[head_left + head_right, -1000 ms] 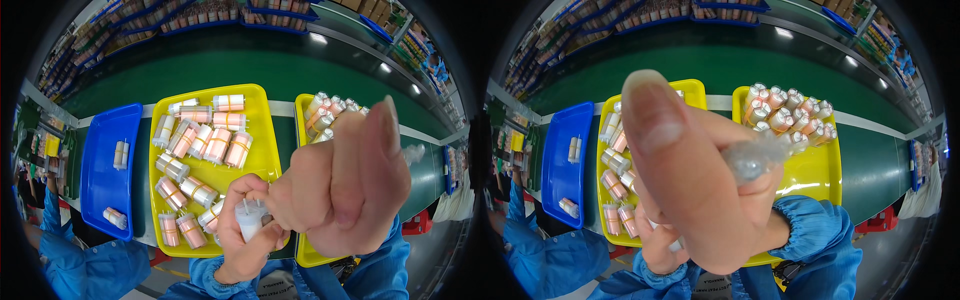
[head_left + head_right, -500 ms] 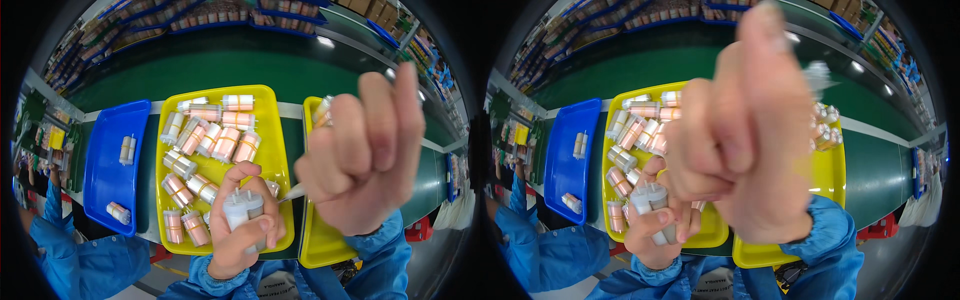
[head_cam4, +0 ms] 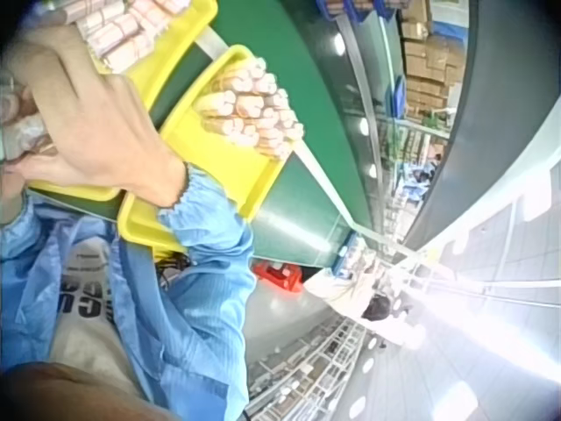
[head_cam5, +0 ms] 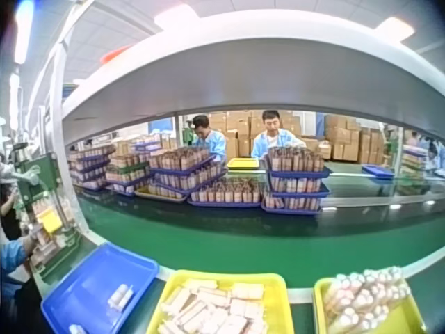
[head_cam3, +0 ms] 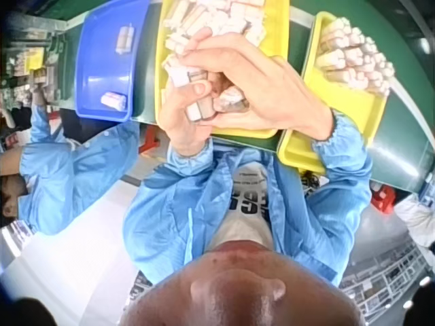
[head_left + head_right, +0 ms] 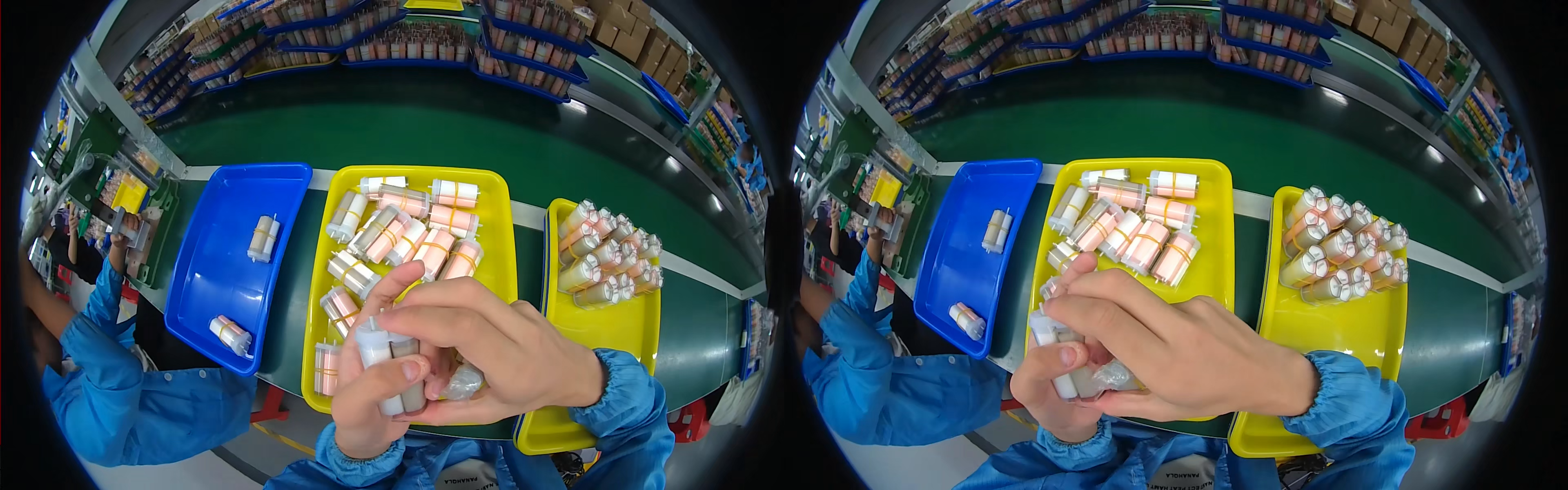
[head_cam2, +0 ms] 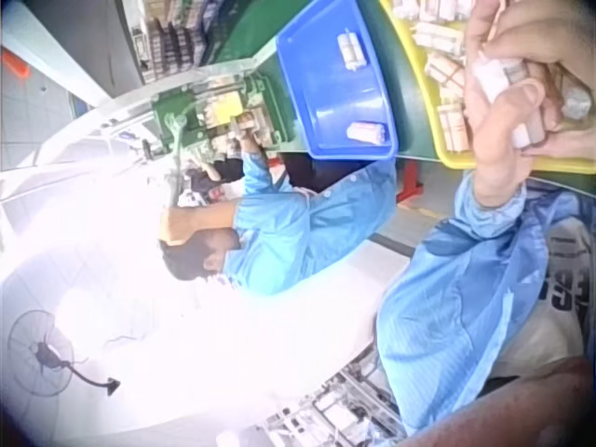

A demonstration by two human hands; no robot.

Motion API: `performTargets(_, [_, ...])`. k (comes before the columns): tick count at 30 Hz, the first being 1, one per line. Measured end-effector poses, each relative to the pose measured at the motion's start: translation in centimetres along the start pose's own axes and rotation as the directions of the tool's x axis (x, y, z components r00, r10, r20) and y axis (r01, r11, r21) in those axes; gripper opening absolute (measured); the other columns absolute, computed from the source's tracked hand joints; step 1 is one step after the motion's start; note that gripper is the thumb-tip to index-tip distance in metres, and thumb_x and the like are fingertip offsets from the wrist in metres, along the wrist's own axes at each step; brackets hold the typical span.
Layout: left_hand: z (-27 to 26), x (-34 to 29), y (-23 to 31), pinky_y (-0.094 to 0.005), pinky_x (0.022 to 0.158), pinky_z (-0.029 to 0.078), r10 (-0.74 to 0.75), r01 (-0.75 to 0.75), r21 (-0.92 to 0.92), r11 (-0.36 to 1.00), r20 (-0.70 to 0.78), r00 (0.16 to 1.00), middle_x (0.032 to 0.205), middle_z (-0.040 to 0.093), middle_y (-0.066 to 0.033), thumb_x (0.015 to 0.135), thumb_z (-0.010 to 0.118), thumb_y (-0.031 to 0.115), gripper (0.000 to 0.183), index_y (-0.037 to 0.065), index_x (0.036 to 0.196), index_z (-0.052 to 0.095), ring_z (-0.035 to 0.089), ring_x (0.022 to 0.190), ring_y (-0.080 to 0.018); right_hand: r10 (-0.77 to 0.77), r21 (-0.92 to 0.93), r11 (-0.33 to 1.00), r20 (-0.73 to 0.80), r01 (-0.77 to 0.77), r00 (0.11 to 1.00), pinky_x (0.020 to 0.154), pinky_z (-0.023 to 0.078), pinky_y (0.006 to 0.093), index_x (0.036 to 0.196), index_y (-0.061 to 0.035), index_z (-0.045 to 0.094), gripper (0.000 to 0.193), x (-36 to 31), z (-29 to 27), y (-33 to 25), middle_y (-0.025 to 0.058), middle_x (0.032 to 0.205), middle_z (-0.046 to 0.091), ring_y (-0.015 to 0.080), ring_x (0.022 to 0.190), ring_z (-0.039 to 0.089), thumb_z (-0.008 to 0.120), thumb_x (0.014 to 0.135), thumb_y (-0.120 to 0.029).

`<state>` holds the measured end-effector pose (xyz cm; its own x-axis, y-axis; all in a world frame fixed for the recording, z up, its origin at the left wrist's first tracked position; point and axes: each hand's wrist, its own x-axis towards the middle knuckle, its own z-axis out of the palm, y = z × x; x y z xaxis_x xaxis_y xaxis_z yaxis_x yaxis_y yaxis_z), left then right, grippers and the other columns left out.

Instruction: The person repeatedly picks up small cylindrical components from a yellow tray, secures them with rubber bands, and places them into a blue tray. The process is repetitive and involves handling multiple identical items one at a time.

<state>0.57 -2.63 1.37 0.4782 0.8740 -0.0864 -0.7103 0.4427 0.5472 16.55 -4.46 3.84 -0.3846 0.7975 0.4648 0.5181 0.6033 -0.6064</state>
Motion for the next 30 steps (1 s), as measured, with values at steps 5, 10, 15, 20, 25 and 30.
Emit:
performTargets(5, [0.6, -0.1, 0.8, -0.0259, 0.062, 0.046, -0.039, 0.034, 0.071, 0.997, 0.072, 0.997, 0.085, 0.059, -0.0098, 0.074, 0.06, 0.005, 0.079, -0.003, 0.145, 0.025, 0.056, 0.065, -0.0139, -0.025, 0.14, 0.989, -0.076, 0.035, 0.997, 0.069, 0.055, 0.0283, 0.125, -0.0022, 0.058, 0.071, -0.1, 0.4, -0.3, 0.0129, 0.117, 0.057, 0.024, 0.091, 0.063, 0.09, 0.064, -0.019])
performTargets(10, [0.8, 0.1, 1.0, -0.0254, 0.064, 0.045, -0.093, 0.086, 0.117, 0.989, 0.053, 0.994, 0.09, 0.057, -0.0103, 0.075, 0.061, 0.005, 0.08, -0.002, 0.145, 0.024, 0.055, 0.07, -0.0142, -0.022, 0.178, 0.983, -0.118, 0.043, 0.993, 0.067, 0.055, 0.0269, 0.122, 0.0003, 0.058, 0.07, -0.3, 0.5, -0.2, 0.0128, 0.113, 0.056, 0.0226, 0.088, 0.064, 0.091, 0.062, -0.015])
performTargets(15, [0.6, 0.3, 1.0, -0.026, 0.069, 0.045, -0.087, 0.071, 0.158, 0.985, 0.093, 0.992, 0.099, 0.055, -0.012, 0.076, 0.062, 0.007, 0.076, 0.0, 0.144, 0.027, 0.055, 0.078, -0.0153, 0.051, 0.167, 0.985, -0.022, -0.047, 0.998, 0.064, 0.053, 0.0274, 0.121, 0.0007, 0.058, 0.068, -0.6, -0.1, -0.7, 0.0119, 0.108, 0.056, 0.0208, 0.086, 0.063, 0.09, 0.063, -0.014])
performTargets(20, [-0.3, 0.3, 1.4, -0.0266, 0.078, 0.047, -0.004, -0.075, 0.461, 0.884, 0.169, 0.986, 0.102, 0.056, -0.0099, 0.08, 0.066, 0.012, 0.07, 0.002, 0.14, 0.032, 0.055, 0.086, -0.0131, 0.022, 0.077, 0.997, -0.017, -0.02, 1.0, 0.065, 0.053, 0.0289, 0.123, -0.0005, 0.058, 0.069, -0.4, -0.6, -0.7, 0.0108, 0.106, 0.06, 0.0221, 0.087, 0.063, 0.089, 0.064, -0.015])
performTargets(25, [-1.8, -0.1, 2.0, -0.0269, 0.083, 0.048, -0.052, -0.047, 0.491, 0.87, 0.185, 0.981, 0.1, 0.058, -0.0066, 0.082, 0.072, 0.024, 0.06, -0.001, 0.129, 0.044, 0.057, 0.092, -0.0109, 0.07, 0.155, 0.986, -0.082, -0.056, 0.994, 0.075, 0.053, 0.032, 0.127, -0.0012, 0.055, 0.076, -0.2, -0.7, -0.5, 0.0126, 0.115, 0.062, 0.0257, 0.097, 0.062, 0.09, 0.062, -0.019])
performTargets(30, [-1.4, 0.3, 0.8, -0.0265, 0.071, 0.049, 0.076, -0.106, 0.419, 0.902, 0.087, 0.993, 0.096, 0.059, -0.0084, 0.084, 0.069, 0.036, 0.061, -0.003, 0.125, 0.047, 0.058, 0.083, -0.012, 0.093, 0.104, 0.991, -0.106, -0.082, 0.99, 0.085, 0.051, 0.0359, 0.128, -0.0018, 0.055, 0.078, 0.1, -0.1, -0.1, 0.0136, 0.115, 0.061, 0.0283, 0.103, 0.059, 0.091, 0.063, -0.024])
